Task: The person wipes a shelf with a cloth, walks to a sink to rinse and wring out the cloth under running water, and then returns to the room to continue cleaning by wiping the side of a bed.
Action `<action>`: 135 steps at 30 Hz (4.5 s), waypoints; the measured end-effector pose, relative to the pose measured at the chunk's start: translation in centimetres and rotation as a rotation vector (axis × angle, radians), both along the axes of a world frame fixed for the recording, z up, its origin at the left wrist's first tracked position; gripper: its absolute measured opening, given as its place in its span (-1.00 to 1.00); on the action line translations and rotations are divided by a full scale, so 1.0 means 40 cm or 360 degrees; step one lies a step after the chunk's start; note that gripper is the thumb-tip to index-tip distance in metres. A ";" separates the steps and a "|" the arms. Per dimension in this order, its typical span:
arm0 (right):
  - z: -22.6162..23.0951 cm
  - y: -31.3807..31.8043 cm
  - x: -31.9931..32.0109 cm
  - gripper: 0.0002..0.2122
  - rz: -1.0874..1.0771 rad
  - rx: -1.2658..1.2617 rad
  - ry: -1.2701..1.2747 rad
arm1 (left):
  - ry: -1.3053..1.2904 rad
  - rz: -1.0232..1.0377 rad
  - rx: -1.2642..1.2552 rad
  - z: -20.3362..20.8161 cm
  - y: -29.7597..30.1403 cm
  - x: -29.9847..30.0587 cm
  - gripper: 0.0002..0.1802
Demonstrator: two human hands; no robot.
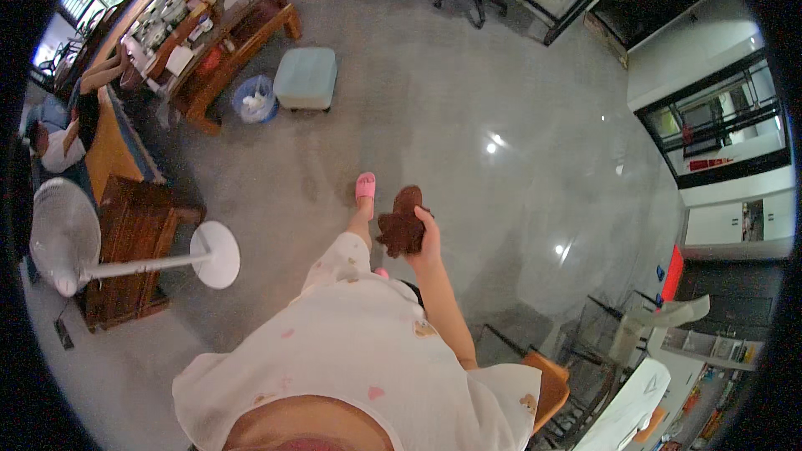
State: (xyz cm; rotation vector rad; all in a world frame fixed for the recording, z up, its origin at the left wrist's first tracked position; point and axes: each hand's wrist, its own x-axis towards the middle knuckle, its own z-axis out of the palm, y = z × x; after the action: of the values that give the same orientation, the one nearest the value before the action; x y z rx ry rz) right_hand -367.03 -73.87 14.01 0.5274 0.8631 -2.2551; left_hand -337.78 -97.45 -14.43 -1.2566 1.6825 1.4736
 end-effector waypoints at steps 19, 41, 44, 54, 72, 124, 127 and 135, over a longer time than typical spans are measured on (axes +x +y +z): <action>0.027 -0.255 -0.723 -0.73 -0.0257 -0.0061 -0.0145 | 0.1146 -0.0092 -0.0424 0.471 -0.334 -1.320 -0.78; 0.049 -0.814 -1.564 -0.67 0.0376 -0.0046 -0.0032 | -0.0159 0.0841 0.0250 0.067 -0.427 -1.303 -0.82; 0.046 -0.872 -1.621 -0.74 0.0295 -0.0137 -0.0159 | -0.0018 0.0621 0.0225 0.043 -0.575 -1.489 -0.82; 0.096 -1.176 -1.893 -0.72 0.0212 0.0085 -0.0010 | 0.0676 0.0942 -0.0476 0.359 -1.285 -2.043 -0.82; 0.082 -2.119 -2.328 -0.67 0.1171 -0.0152 0.0068 | -0.0235 0.2005 0.0101 0.253 -1.296 -2.017 -0.72; 0.210 -4.179 -2.839 -0.75 0.1538 -0.0048 0.0639 | 0.1738 0.1158 -0.0453 0.913 -3.780 -3.182 -0.96; 0.174 -4.263 -2.898 -0.75 0.1592 0.0039 0.0574 | 0.1735 0.1151 -0.0710 0.900 -3.893 -3.221 -0.93; 0.052 -4.559 -3.051 -0.79 0.1816 0.0164 0.1047 | 0.1676 0.1294 -0.1049 0.858 -4.180 -3.331 -0.92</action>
State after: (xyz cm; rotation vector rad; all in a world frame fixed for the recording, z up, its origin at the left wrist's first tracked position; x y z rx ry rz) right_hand -489.06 -256.21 16.07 -0.6089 1.1770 -1.2763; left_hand -471.03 -264.64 19.88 -1.7994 2.6589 2.4620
